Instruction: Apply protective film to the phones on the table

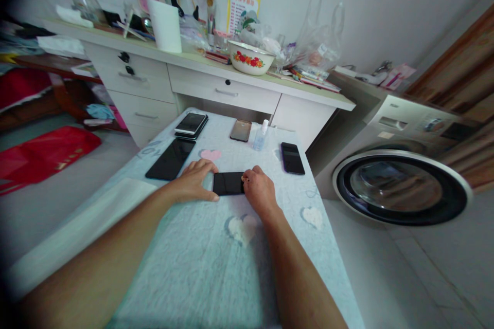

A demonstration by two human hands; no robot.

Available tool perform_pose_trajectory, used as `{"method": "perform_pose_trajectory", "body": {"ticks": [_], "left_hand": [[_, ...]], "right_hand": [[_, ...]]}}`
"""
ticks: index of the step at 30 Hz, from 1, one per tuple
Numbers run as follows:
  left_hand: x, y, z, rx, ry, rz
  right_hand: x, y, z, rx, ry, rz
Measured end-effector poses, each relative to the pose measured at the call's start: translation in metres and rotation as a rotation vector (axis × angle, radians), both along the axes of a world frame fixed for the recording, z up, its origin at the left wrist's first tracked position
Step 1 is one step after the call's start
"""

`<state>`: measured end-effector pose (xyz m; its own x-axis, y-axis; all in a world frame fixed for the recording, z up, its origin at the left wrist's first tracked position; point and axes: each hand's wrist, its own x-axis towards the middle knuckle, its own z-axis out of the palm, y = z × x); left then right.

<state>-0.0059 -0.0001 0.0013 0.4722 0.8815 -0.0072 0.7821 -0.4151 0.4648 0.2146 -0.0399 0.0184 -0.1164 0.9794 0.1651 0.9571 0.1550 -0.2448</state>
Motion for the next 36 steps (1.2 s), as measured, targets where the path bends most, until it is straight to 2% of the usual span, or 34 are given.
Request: {"method": "perform_pose_trajectory", "body": {"ticks": [13, 36], "left_hand": [[-0.0001, 0.0019, -0.0047, 0.006, -0.012, 0.005], [0.0002, 0.0009, -0.0021, -0.001, -0.004, 0.005]], "right_hand": [[-0.0056, -0.0003, -0.0046, 0.003, 0.012, 0.081], [-0.0017, 0.0016, -0.0061, 0.030, 0.037, 0.067]]}}
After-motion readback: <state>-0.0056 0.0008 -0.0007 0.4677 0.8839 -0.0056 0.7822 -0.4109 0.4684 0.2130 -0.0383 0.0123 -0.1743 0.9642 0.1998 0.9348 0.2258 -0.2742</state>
